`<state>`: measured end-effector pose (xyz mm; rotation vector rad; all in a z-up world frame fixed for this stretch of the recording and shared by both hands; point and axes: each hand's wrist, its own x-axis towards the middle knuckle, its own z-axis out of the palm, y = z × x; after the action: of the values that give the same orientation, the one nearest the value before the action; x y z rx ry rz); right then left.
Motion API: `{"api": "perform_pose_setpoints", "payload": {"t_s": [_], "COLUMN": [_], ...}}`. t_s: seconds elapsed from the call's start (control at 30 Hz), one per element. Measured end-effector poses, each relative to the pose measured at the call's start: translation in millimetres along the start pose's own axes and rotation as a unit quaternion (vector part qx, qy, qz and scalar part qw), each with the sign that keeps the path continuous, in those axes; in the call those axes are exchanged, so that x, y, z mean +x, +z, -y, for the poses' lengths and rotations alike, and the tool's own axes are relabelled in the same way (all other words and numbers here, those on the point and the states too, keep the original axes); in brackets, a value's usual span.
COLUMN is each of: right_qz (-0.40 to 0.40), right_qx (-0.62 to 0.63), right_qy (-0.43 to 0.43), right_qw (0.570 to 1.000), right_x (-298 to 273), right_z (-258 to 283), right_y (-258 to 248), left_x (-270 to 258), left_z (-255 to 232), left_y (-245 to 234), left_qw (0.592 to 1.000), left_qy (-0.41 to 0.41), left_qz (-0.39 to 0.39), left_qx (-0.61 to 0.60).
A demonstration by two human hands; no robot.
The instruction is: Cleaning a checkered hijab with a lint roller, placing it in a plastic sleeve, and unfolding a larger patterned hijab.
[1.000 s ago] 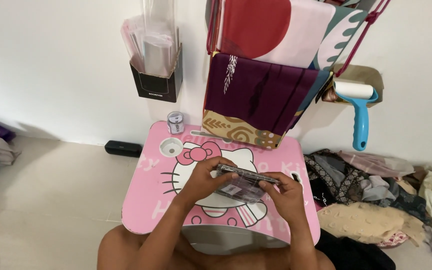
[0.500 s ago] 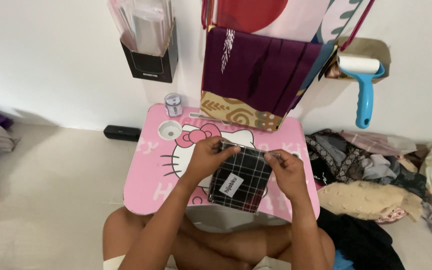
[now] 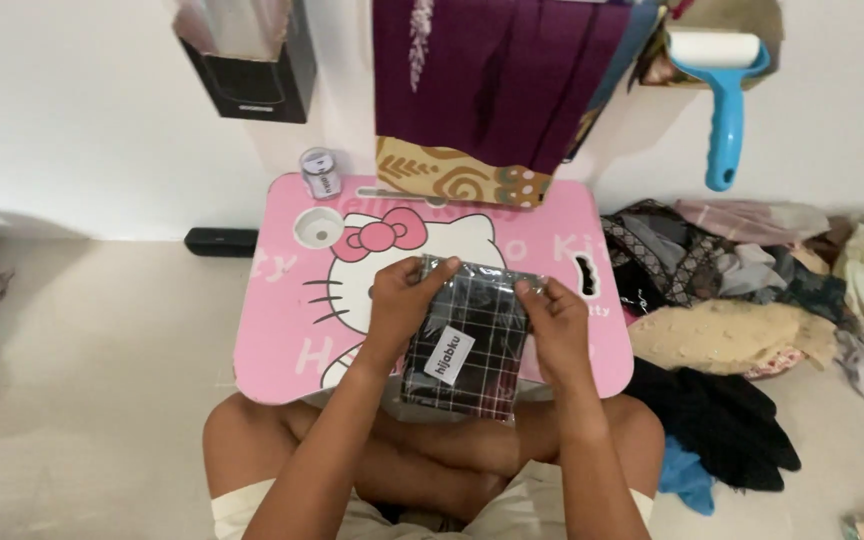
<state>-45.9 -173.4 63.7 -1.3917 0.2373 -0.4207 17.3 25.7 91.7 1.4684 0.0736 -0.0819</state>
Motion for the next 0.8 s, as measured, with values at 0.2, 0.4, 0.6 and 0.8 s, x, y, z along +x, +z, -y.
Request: {"api": "perform_pose_setpoints", "payload": {"t_s": [0.2,0.4,0.6,0.8], "right_qz": [-0.097,-0.164,-0.233,-0.458], "right_qx": [0.059,-0.015,-0.055,-0.017], "right_qy": [0.001,0.023,-0.037,0.018], "right_qw": [0.994,0.986,0.97,0.889], "right_x": [-68.8,-119.2,-179.9,-230.2], "right_z": [11.4,9.5,23.0,12.6], "right_y": [-7.4,-83.5,-177.6,-331.1], "left_x": [-32.0,-75.0,-150.2,-142.8], "left_z": [22.0,18.6,-7.6,143.5], "left_y": [23.9,100.8,200.0,241.0], "left_qw": [0.997,0.985,0.95,0.826], "left_qy": [-0.051,-0.135,-0.203,0.093], "left_qz": [0.031,0.087,0.235,0.442], "left_qx": [0.059,0.058,0.027,0.337]}}
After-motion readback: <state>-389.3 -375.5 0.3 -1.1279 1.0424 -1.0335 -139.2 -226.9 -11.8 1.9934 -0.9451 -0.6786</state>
